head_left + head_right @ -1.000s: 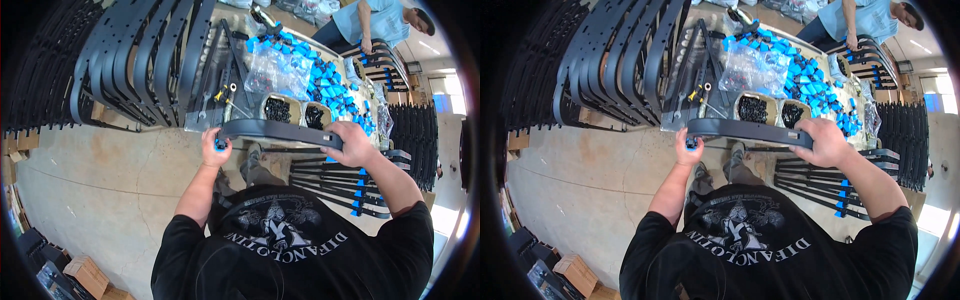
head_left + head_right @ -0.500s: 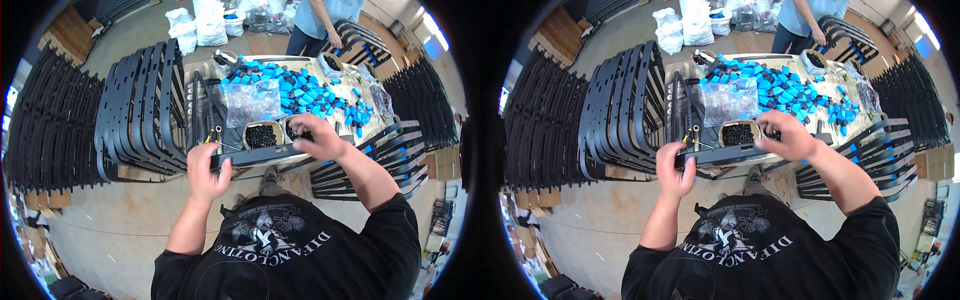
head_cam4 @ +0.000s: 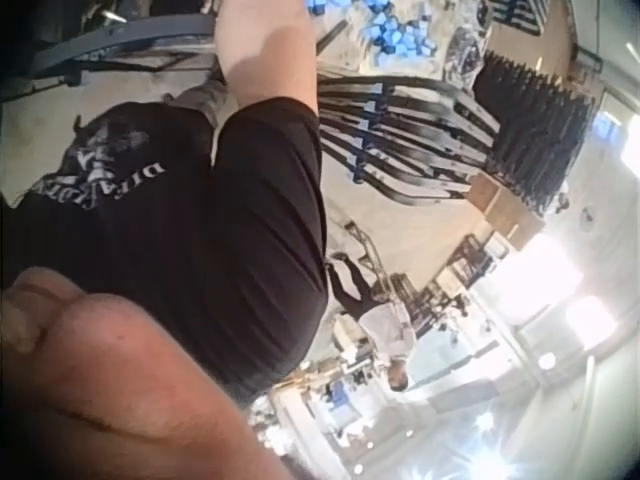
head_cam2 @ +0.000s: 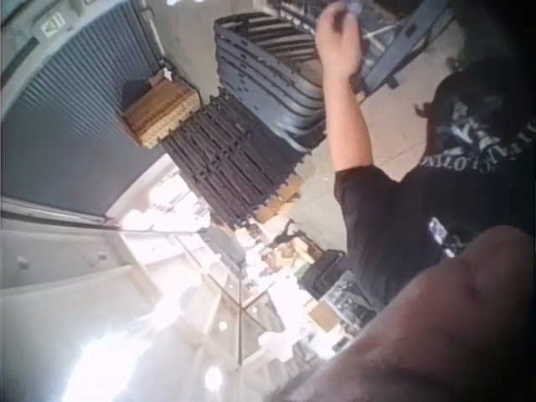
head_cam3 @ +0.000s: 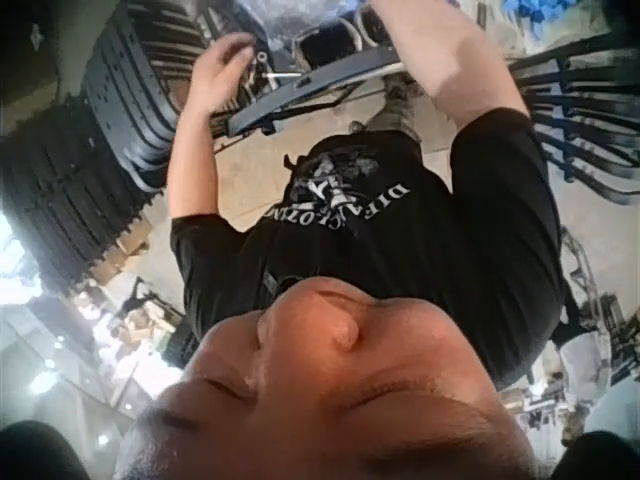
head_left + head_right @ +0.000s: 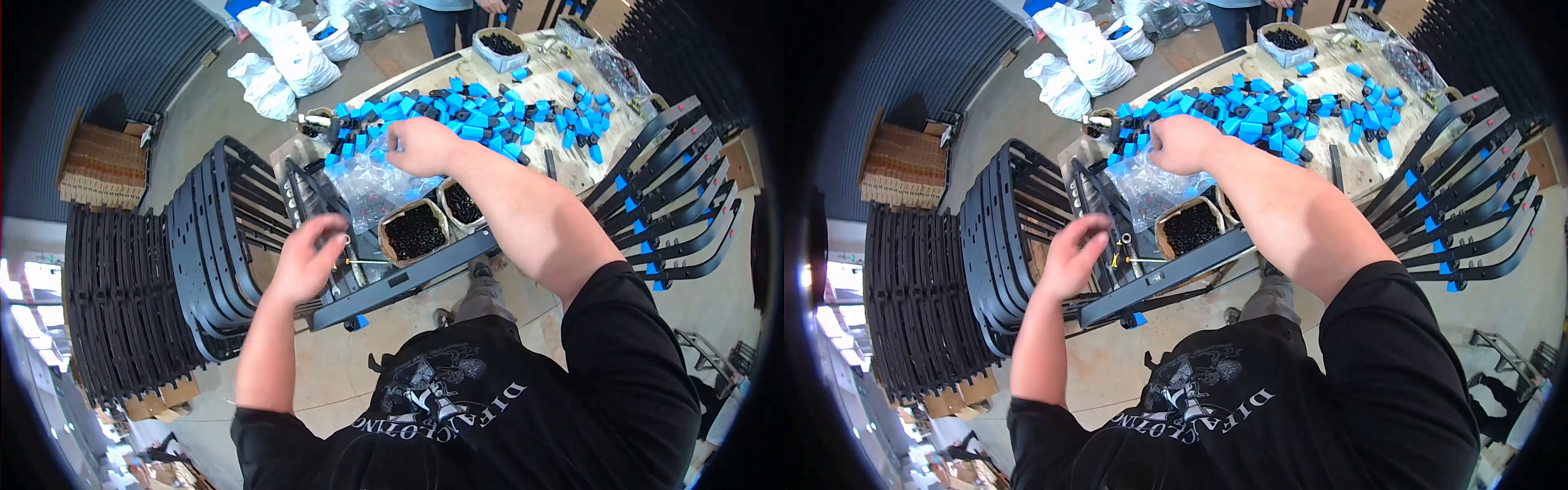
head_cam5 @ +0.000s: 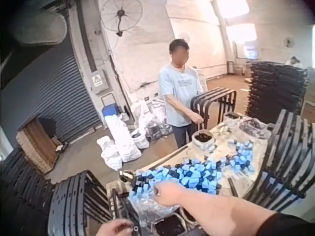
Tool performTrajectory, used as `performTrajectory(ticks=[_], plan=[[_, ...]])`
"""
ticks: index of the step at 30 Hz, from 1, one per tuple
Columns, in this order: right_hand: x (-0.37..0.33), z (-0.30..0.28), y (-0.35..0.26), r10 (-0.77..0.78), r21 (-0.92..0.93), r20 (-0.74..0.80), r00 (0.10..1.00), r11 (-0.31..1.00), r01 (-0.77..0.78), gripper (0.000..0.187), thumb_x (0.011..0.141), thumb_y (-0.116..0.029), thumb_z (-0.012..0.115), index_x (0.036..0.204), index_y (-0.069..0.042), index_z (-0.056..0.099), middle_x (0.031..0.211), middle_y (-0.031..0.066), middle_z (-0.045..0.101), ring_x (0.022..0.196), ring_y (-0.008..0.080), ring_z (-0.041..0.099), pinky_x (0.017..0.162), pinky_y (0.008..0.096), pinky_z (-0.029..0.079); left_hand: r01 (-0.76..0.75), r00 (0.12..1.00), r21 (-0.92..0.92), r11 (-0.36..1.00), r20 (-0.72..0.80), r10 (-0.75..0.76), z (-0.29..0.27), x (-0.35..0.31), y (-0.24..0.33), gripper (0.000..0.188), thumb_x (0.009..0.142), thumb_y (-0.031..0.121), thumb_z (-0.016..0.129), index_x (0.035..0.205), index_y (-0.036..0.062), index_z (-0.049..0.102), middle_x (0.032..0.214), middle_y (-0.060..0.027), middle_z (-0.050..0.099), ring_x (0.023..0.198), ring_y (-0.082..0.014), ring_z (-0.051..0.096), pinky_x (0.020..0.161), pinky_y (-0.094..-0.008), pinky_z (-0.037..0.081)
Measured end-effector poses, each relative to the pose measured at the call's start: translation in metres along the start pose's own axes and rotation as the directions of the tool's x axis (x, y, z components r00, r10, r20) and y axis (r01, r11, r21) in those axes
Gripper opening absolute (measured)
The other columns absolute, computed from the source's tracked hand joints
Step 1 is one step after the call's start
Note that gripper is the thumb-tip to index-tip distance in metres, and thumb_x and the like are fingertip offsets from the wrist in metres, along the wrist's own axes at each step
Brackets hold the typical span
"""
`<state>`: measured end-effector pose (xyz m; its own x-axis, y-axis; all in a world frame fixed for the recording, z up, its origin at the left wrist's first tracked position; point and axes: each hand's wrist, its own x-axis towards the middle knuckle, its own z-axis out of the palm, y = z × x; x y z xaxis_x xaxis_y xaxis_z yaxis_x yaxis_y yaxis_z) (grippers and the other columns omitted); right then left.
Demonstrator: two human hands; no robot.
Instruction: Assembling metal frames by attaching blue plastic components and securing them with screws using a manual tool.
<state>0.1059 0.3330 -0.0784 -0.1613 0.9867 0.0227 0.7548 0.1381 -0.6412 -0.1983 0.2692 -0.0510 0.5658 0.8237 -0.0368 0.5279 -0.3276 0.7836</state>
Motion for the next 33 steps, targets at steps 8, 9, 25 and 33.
performTrajectory(ticks=[8, 9, 25, 33], plan=[[0.001, -0.001, 0.024, 0.06, -0.028, 0.146, 0.987, 0.998, -0.056, 0.031, 0.084, -0.031, 0.067, 0.099, -0.004, 0.07, 0.098, 0.0185, 0.073, 0.097, 0.036, 0.07, 0.084, 0.0458, 0.055, -0.083, 0.941, 0.373, 0.924, 0.334, -0.05, 0.087, 0.223, -0.09, 0.042, 0.09, 0.009, 0.056, 0.131, 0.0028, 0.062, 0.125, -0.0241, 0.065, 0.113, -0.039, 0.065, 0.098, -0.0448, 0.052], [0.0, 0.0, 0.022, 0.076, -0.057, 0.195, 0.978, 0.996, -0.066, 0.031, 0.083, -0.031, 0.067, 0.098, -0.004, 0.069, 0.098, 0.0182, 0.073, 0.097, 0.0357, 0.07, 0.084, 0.0458, 0.055, -0.129, 0.915, 0.567, 0.814, 0.385, -0.123, 0.093, 0.238, -0.116, 0.041, 0.087, 0.008, 0.058, 0.127, 0.0033, 0.065, 0.123, -0.024, 0.067, 0.107, -0.0385, 0.068, 0.094, -0.0447, 0.054], [0.001, -0.008, 0.022, 0.06, -0.032, 0.274, 0.96, 0.998, -0.053, 0.036, 0.083, -0.031, 0.068, 0.106, -0.003, 0.068, 0.103, 0.0179, 0.072, 0.101, 0.035, 0.069, 0.085, 0.0459, 0.055, -0.086, 0.779, 0.864, 0.497, 0.369, -0.507, 0.115, 0.189, -0.172, 0.027, 0.083, 0.012, 0.064, 0.107, 0.0056, 0.075, 0.116, -0.0205, 0.071, 0.11, -0.0365, 0.068, 0.095, -0.0453, 0.055], [0.003, -0.002, 0.028, 0.055, -0.037, 0.277, 0.959, 0.998, -0.047, 0.033, 0.083, -0.029, 0.068, 0.104, -0.003, 0.069, 0.101, 0.018, 0.073, 0.099, 0.0345, 0.069, 0.085, 0.0437, 0.054, -0.248, 0.767, 0.833, 0.495, 0.481, -0.424, 0.12, 0.179, -0.152, 0.026, 0.089, 0.014, 0.062, 0.112, 0.0062, 0.072, 0.119, -0.0203, 0.071, 0.11, -0.037, 0.068, 0.096, -0.0459, 0.055]])
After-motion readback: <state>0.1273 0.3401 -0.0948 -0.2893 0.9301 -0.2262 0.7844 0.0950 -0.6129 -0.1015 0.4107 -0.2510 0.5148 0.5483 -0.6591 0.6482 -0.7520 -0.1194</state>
